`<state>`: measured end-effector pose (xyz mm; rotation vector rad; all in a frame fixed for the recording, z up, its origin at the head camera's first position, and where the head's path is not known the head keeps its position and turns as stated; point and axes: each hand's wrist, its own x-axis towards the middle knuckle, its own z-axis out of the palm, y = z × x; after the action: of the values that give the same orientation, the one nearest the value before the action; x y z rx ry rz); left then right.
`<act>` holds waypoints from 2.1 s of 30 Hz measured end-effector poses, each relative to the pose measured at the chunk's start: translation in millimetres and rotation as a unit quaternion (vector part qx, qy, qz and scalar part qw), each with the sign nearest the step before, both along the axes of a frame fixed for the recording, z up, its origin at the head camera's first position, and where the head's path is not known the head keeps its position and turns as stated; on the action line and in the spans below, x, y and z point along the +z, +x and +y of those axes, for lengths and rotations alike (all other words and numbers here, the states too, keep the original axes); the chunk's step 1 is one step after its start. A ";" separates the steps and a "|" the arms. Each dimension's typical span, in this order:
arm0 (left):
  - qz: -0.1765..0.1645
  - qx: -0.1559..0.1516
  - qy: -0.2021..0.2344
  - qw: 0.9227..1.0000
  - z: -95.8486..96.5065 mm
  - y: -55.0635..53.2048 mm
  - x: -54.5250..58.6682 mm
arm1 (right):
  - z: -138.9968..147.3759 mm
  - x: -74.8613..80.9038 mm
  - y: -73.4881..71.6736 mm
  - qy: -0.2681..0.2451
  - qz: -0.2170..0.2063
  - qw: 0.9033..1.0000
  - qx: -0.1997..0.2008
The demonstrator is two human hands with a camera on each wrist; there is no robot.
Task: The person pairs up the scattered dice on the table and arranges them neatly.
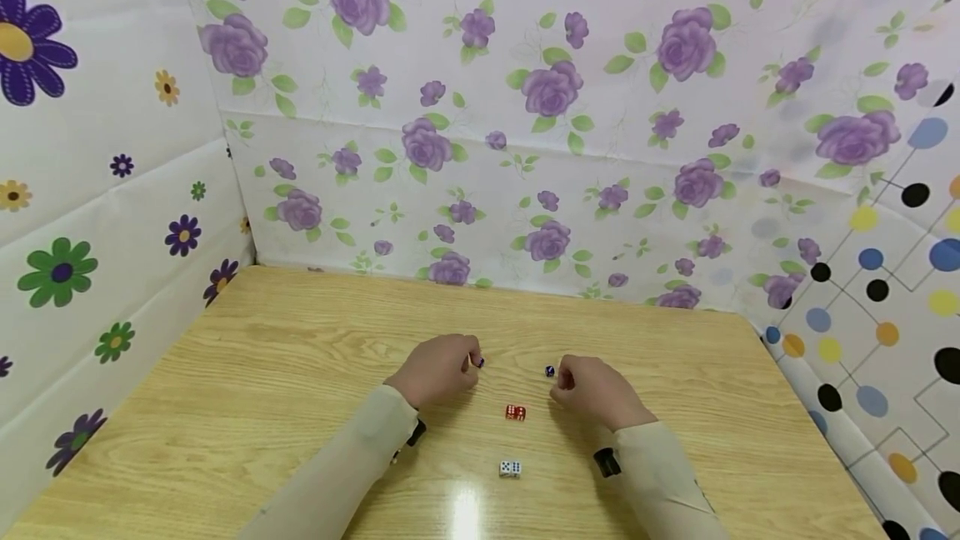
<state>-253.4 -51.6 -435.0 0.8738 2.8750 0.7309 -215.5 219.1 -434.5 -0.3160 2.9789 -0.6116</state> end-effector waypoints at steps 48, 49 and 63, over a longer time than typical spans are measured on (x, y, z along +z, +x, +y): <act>-0.066 0.034 0.014 0.997 12.4 -18.2 -14.6 | -11.4 -10.7 -22.5 0.024 0.026 0.999 -0.011; -0.066 0.034 0.014 0.997 12.7 -18.3 -14.7 | -11.1 -11.4 -22.9 0.022 0.025 0.999 -0.013; -0.061 0.030 -0.001 0.998 13.3 -22.9 -14.4 | -4.2 -16.0 -28.9 0.009 0.021 1.000 -0.021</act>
<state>-276.3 -38.3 -449.4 0.7190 2.8049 0.7595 -244.4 214.9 -450.5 -0.2694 3.0361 -0.5879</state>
